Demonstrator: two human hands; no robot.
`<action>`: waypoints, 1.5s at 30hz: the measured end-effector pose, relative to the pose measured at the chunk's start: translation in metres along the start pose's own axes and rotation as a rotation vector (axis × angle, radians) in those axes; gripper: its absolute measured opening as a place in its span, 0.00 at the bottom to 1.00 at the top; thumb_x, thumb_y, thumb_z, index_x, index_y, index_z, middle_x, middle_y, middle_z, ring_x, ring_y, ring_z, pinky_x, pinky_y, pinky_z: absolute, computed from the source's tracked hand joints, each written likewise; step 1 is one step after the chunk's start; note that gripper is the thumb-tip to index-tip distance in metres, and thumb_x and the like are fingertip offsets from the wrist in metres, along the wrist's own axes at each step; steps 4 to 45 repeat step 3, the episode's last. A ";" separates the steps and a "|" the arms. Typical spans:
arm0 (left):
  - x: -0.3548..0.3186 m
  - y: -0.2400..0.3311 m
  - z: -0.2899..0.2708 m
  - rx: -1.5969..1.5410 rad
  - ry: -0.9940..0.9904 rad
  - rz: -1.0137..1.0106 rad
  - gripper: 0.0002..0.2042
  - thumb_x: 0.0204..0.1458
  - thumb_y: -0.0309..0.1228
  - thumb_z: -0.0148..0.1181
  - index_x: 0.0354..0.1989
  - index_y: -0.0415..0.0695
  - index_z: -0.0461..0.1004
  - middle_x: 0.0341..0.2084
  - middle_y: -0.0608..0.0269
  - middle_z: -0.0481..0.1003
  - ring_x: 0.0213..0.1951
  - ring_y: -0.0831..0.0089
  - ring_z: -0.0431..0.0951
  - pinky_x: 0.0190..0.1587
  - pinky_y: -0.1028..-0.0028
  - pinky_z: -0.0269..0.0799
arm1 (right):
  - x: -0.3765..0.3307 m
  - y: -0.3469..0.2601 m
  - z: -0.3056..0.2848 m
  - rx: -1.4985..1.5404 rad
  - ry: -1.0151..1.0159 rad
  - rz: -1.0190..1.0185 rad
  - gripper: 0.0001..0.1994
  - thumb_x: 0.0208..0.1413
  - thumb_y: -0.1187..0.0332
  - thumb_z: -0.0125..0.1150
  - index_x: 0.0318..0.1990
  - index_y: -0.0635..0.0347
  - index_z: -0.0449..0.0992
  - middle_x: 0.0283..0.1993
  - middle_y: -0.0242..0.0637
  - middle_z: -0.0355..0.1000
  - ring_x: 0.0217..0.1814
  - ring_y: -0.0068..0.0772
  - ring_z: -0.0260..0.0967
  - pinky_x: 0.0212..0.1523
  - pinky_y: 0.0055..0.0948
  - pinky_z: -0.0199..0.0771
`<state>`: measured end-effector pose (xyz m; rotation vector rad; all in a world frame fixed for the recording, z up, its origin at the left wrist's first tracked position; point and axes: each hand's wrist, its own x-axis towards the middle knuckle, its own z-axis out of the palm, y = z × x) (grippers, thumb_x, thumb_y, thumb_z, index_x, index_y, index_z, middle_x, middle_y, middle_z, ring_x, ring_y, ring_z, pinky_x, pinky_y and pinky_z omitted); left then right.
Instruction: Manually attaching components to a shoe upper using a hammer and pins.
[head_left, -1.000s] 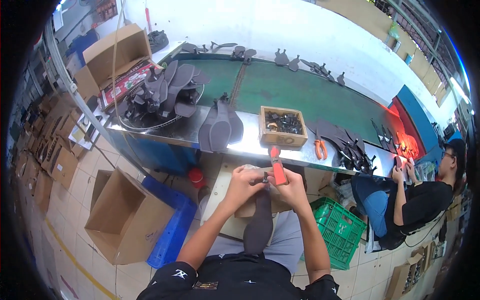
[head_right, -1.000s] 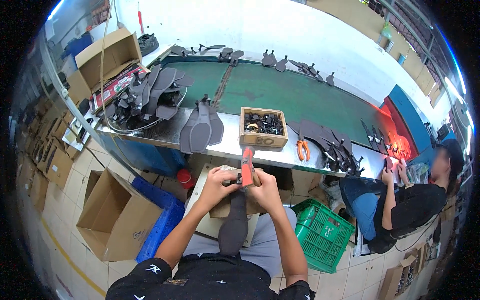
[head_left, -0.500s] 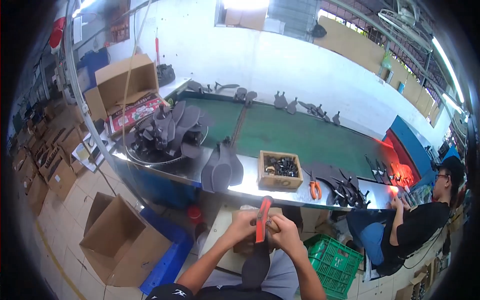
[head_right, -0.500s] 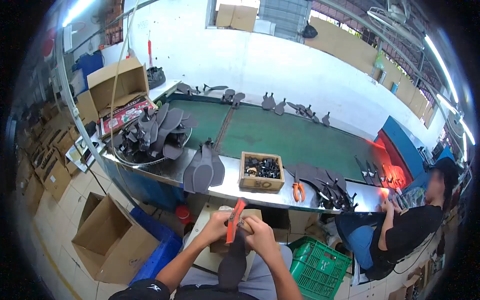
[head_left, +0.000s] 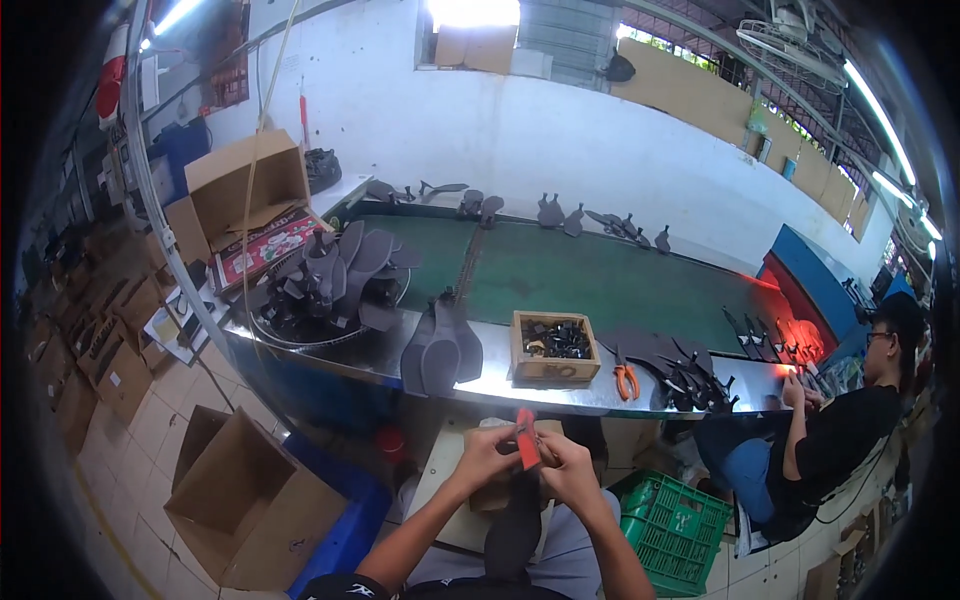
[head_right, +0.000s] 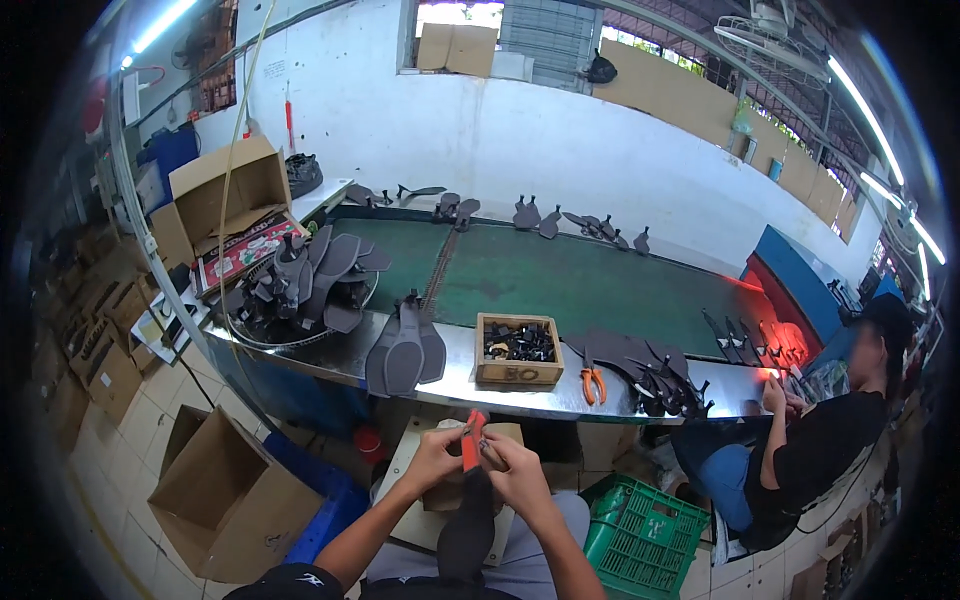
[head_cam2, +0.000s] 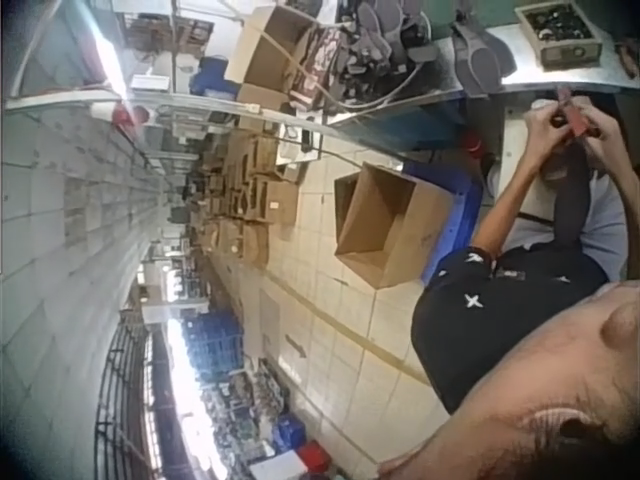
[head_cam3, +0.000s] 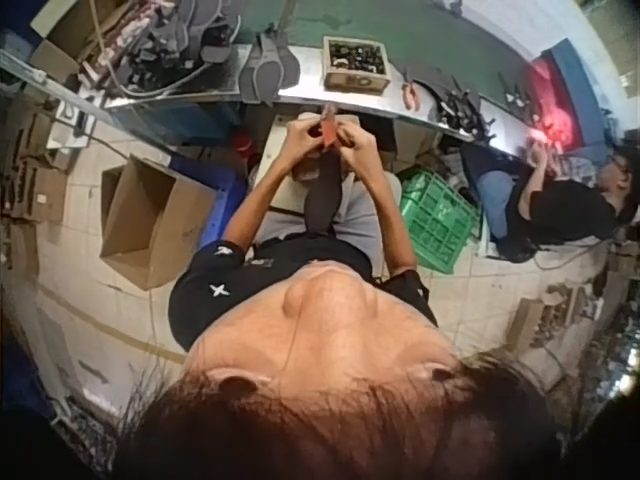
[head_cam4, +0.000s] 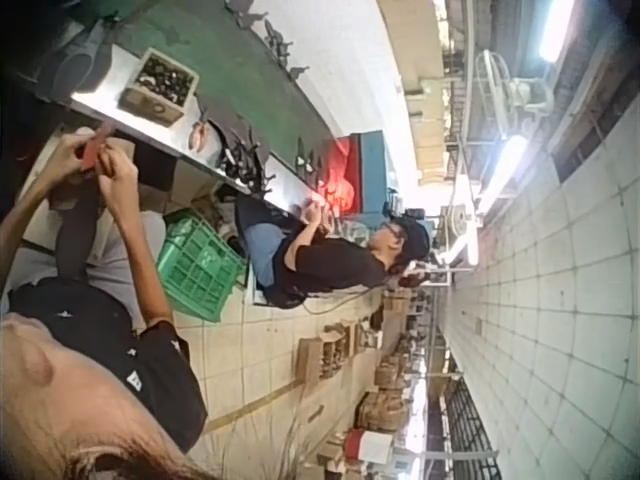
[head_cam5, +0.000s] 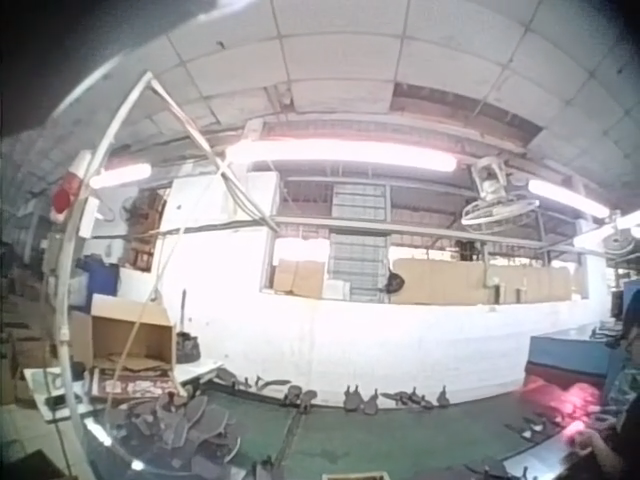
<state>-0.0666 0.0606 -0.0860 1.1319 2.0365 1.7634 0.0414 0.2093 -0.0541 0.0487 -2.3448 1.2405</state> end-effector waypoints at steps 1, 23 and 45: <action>-0.001 -0.002 0.000 0.000 -0.006 -0.001 0.18 0.49 0.27 0.67 0.49 0.40 0.78 0.39 0.55 0.82 0.41 0.73 0.82 0.44 0.75 0.77 | 0.000 -0.001 -0.001 0.000 0.004 0.004 0.15 0.51 0.75 0.64 0.48 0.67 0.76 0.48 0.49 0.76 0.49 0.47 0.77 0.48 0.32 0.75; 0.002 -0.009 -0.003 -0.005 -0.050 -0.018 0.17 0.49 0.27 0.67 0.49 0.41 0.78 0.38 0.55 0.82 0.43 0.72 0.82 0.45 0.75 0.77 | 0.004 -0.002 -0.007 -0.032 -0.031 -0.042 0.17 0.51 0.76 0.64 0.50 0.66 0.75 0.50 0.50 0.75 0.50 0.48 0.76 0.49 0.32 0.75; 0.002 -0.009 -0.003 -0.005 -0.050 -0.018 0.17 0.49 0.27 0.67 0.49 0.41 0.78 0.38 0.55 0.82 0.43 0.72 0.82 0.45 0.75 0.77 | 0.004 -0.002 -0.007 -0.032 -0.031 -0.042 0.17 0.51 0.76 0.64 0.50 0.66 0.75 0.50 0.50 0.75 0.50 0.48 0.76 0.49 0.32 0.75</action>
